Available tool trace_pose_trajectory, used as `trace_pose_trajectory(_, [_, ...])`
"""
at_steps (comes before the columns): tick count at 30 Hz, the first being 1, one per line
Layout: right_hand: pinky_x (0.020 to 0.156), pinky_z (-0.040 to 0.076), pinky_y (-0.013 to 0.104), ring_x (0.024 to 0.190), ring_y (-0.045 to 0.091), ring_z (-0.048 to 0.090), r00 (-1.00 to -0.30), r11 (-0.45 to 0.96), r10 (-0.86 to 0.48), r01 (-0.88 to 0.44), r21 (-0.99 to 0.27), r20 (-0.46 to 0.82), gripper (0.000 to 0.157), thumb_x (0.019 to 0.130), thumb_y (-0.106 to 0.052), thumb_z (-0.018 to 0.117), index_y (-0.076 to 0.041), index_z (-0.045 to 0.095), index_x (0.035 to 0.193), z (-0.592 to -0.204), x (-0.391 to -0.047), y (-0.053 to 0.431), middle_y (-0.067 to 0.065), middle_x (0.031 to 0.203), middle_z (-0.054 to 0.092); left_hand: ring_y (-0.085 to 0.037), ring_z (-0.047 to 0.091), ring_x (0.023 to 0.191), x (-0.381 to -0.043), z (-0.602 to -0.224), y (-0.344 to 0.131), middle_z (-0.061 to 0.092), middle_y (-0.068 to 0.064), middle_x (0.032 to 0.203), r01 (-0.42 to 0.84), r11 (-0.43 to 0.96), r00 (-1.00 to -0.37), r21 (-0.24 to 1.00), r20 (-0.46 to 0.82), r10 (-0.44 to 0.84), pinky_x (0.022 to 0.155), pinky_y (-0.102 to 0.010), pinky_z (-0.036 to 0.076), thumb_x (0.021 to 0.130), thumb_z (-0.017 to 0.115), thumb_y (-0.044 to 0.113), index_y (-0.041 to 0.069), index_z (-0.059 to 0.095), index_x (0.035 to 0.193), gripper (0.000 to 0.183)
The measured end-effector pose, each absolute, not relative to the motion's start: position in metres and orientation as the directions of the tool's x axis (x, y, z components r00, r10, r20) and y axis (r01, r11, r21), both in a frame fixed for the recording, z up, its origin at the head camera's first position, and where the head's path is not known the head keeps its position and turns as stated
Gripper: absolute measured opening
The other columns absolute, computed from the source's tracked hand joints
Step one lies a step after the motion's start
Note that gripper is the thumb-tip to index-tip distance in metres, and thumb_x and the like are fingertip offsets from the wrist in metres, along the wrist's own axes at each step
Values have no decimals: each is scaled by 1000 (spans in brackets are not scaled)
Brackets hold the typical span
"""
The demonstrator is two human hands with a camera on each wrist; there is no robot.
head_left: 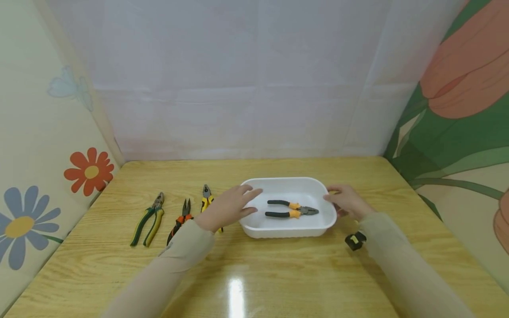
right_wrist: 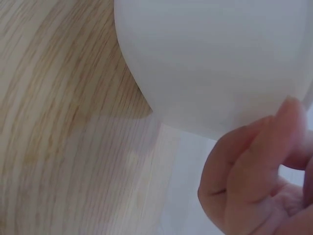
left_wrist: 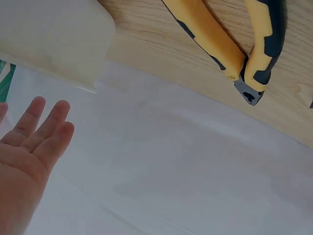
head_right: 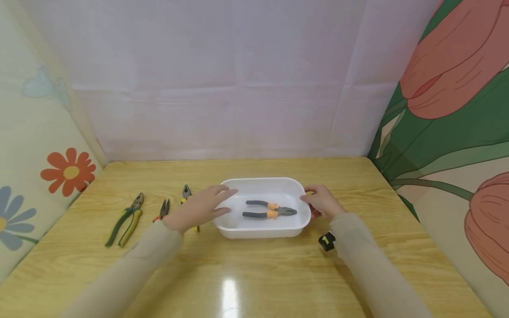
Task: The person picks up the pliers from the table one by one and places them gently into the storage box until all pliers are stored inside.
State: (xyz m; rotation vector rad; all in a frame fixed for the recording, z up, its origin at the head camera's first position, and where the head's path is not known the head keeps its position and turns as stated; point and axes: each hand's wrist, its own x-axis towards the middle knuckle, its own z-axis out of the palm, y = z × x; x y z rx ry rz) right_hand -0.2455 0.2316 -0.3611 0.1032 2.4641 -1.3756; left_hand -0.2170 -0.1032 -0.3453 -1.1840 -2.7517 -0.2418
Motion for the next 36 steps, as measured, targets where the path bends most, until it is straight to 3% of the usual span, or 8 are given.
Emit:
trace_pose_trajectory(9, [55, 52, 29, 66, 14, 57, -950, 535, -85, 211, -818, -300, 49, 99, -8, 51, 14, 36, 140, -361, -246, 232, 20, 100, 64, -41, 47, 125, -215, -351, -117, 47, -26, 137, 693, 711, -718, 118, 202, 666, 103, -51, 39, 96, 62, 26, 5, 46, 143, 54])
trace_pose_trajectory(15, [55, 52, 30, 65, 15, 57, -950, 538, -74, 218, -815, -303, 49, 99, -8, 52, 13, 36, 141, -360, -245, 231, 21, 99, 64, -41, 48, 124, -215, -357, -125, 45, -26, 138, 675, 729, -733, 115, 220, 644, 101, -51, 41, 96, 63, 27, 6, 46, 144, 55])
trace_pose_trajectory(23, [55, 52, 30, 65, 15, 56, -950, 540, -71, 221, -812, -305, 49, 99, -8, 52, 12, 36, 141, -360, -245, 231, 17, 96, 63, -40, 55, 115, -210, -358, -134, 50, -26, 131, 707, 703, -683, 76, 327, 653, 92, -49, 48, 92, 68, 25, 3, 50, 139, 55])
trace_pose_trajectory(27, [54, 51, 30, 64, 15, 56, -951, 538, -74, 214, -815, -299, 49, 99, -8, 52, 13, 36, 141, -361, -245, 232, 16, 94, 63, -40, 54, 117, -208, -355, -137, 49, -26, 134, 696, 714, -697, 79, 313, 645, 90, -48, 49, 93, 67, 26, 4, 50, 140, 55])
trace_pose_trajectory(36, [56, 52, 31, 65, 16, 56, -948, 545, -73, 221, -809, -308, 50, 100, -9, 51, 11, 35, 142, -361, -245, 231, 16, 94, 63, -41, 52, 120, -203, -356, -149, 49, -25, 135, 668, 742, -716, 57, 322, 619, 96, -53, 45, 93, 67, 28, 5, 50, 140, 55])
